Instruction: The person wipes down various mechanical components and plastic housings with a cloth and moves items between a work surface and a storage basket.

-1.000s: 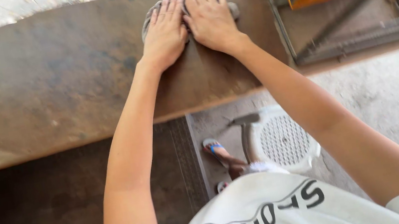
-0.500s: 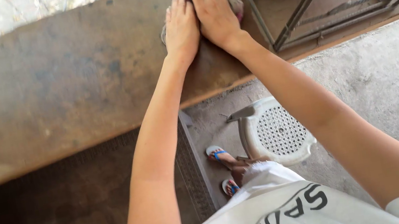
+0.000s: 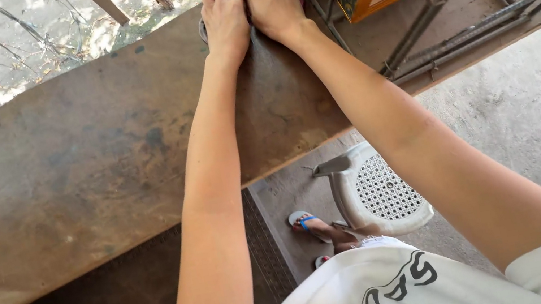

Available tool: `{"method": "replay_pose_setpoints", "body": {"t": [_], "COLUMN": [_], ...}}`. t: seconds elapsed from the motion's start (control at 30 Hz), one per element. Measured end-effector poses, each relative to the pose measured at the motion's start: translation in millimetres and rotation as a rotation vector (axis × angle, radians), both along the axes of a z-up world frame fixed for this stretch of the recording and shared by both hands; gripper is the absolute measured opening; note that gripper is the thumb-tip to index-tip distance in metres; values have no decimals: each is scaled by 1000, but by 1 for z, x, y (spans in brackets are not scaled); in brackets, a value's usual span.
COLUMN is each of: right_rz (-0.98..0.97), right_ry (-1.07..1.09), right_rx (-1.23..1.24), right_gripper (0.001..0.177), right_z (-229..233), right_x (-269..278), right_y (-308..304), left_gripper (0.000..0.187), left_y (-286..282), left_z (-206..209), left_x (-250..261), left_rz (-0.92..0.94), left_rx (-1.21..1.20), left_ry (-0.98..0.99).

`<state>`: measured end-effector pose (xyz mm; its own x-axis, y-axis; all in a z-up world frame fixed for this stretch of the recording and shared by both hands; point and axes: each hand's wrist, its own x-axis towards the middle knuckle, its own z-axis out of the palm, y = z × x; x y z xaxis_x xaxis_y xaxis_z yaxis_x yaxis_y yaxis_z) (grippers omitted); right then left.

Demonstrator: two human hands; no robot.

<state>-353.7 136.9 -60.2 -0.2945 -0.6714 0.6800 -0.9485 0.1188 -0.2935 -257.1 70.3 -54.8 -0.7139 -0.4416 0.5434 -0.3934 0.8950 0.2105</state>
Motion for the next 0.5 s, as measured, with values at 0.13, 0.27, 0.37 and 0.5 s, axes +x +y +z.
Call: {"method": "replay_pose_setpoints", "body": {"t": [0.13,0.27,0.37,0.5], "right_rz": [-87,-138,-132,-51], "right_ry": [29,-24,7,4], "right_rx": [96,282,243,260], "right_gripper": [28,28,39,38], "right_z": [2,19,29,34], "right_x": [22,51,76,87], "right_y": [51,117,167,197], "left_gripper": [30,28,28,23], "left_y": [42,98,139,165], "left_z": [8,32,45,44], "left_x": [26,56,82,100], "left_rz": [-163,-304,-410,-369], "left_rx": [4,87,101,122], "left_ry": [5,-24,-38,-49]}}
